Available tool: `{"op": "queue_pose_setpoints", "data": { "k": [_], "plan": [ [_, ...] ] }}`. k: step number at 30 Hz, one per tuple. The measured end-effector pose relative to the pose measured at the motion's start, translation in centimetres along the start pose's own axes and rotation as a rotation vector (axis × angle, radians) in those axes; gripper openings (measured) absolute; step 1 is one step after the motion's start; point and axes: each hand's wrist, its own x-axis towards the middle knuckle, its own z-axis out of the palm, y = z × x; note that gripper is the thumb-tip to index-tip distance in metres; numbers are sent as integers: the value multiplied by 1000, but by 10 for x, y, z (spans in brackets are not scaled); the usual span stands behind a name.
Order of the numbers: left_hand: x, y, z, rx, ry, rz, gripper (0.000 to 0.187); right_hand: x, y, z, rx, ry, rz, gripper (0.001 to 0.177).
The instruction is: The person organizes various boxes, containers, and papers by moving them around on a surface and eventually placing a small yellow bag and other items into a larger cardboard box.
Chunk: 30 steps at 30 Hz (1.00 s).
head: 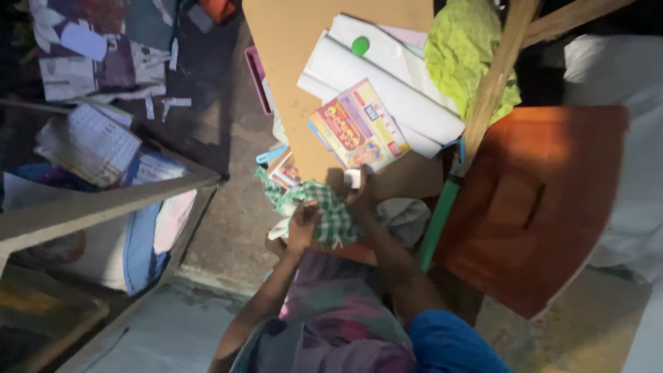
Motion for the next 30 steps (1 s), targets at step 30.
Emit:
{"op": "queue_pose_setpoints", "data": {
  "k": [30],
  "plan": [
    [64,74,7,-638,215,-62,39,164,-10,4,449,-86,161,36]
  ]
}}
